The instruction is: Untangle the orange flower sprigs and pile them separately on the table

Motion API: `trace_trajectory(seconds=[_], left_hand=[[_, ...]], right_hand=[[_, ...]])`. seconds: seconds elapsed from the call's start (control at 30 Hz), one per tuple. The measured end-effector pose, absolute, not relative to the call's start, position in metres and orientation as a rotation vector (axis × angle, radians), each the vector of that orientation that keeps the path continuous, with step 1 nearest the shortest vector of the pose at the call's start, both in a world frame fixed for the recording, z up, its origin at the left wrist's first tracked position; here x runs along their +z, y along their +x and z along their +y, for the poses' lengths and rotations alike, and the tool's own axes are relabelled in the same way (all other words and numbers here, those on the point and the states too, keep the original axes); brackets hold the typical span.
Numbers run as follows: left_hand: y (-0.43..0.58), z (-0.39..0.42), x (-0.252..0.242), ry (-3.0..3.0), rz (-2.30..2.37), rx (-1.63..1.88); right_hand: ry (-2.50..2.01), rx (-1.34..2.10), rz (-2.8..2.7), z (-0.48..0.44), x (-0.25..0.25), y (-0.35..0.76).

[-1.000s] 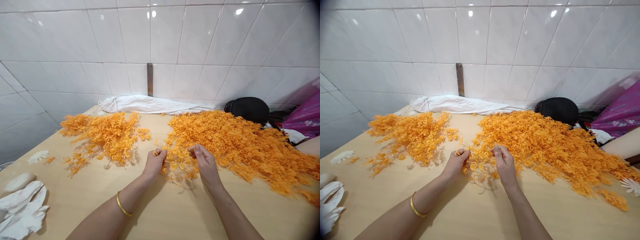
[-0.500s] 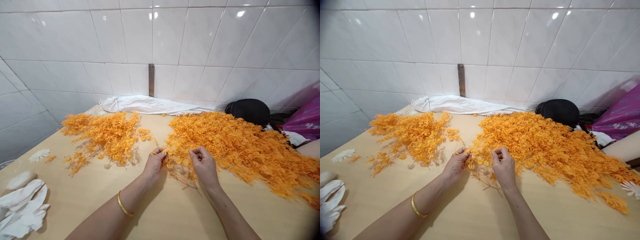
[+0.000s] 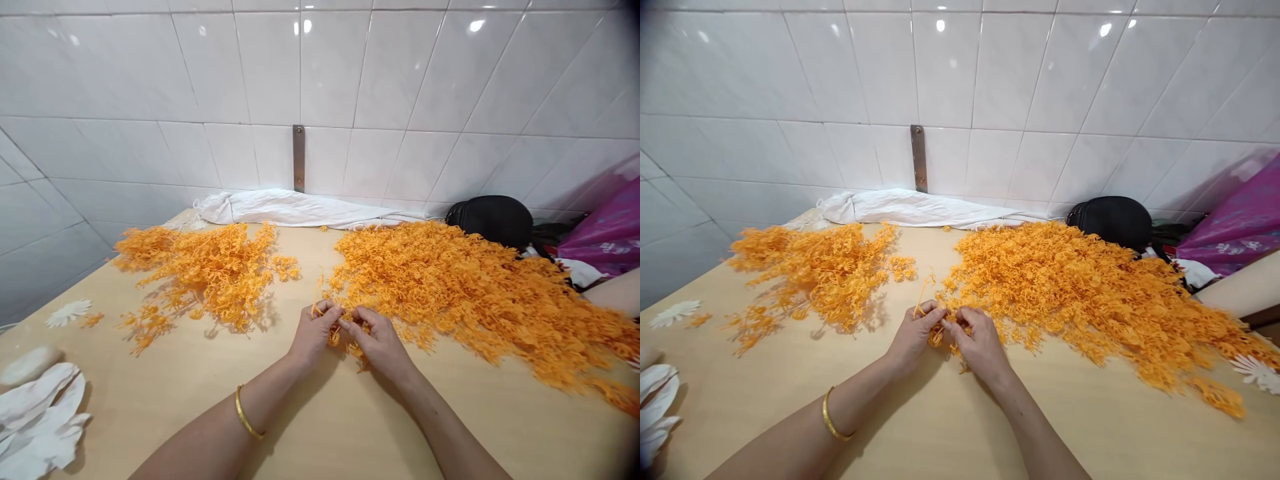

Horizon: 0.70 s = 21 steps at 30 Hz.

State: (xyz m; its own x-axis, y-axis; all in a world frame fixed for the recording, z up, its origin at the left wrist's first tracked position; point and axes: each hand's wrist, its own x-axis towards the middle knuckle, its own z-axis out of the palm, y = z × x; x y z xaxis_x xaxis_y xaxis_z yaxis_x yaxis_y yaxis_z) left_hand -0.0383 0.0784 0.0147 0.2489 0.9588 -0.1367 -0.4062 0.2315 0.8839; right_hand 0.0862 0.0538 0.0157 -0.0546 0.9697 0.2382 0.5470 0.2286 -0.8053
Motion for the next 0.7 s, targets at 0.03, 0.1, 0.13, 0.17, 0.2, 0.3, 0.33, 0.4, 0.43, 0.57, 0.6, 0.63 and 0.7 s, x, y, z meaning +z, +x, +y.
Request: trace_trajectory(seconds=[0.03, 0.1, 0.13, 0.17, 0.2, 0.3, 0.33, 0.4, 0.43, 0.57, 0.6, 0.63, 0.7], left_hand=[[-0.039, 0.079, 0.014, 0.847, 0.830, 1.113], [-0.040, 0.081, 0.014, 0.821, 0.867, 1.113], [-0.040, 0.083, 0.013, 0.809, 0.884, 1.108], [-0.041, 0.084, 0.013, 0.803, 0.895, 1.094], [-0.042, 0.085, 0.013, 0.802, 0.895, 1.073], [-0.045, 0.086, 0.014, 0.871, 0.870, 0.955], [-0.046, 0.085, 0.015, 0.916, 0.867, 0.897], [-0.046, 0.084, 0.017, 1.024, 0.870, 0.780], [-0.046, 0.084, 0.018, 1.071, 0.874, 0.730], [-0.040, 0.084, 0.023, 1.152, 0.882, 0.688], [-0.037, 0.084, 0.024, 1.151, 0.878, 0.704], [-0.035, 0.084, 0.025, 1.146, 0.869, 0.717], [-0.030, 0.084, 0.026, 1.130, 0.847, 0.740]], right_hand=[[-1.375, 0.755, -1.611, 0.055, 0.015, 0.087], [-1.277, 0.888, -1.353, 0.058, 0.014, 0.091], [-1.223, 0.939, -1.226, 0.060, 0.014, 0.092], [-1.170, 0.984, -1.122, 0.061, 0.013, 0.094], [-1.122, 1.028, -1.051, 0.062, 0.013, 0.095], [-1.054, 1.122, -0.988, 0.062, 0.012, 0.095], [-1.051, 1.122, -0.988, 0.062, 0.012, 0.094], [-1.060, 1.073, -1.001, 0.061, 0.012, 0.093], [-1.071, 1.029, -1.010, 0.061, 0.012, 0.094], [-1.125, 0.819, -0.972, 0.065, 0.010, 0.097], [-1.133, 0.774, -0.942, 0.066, 0.010, 0.098], [-1.140, 0.736, -0.911, 0.068, 0.009, 0.098], [-1.164, 0.678, -0.859, 0.069, 0.009, 0.098]])
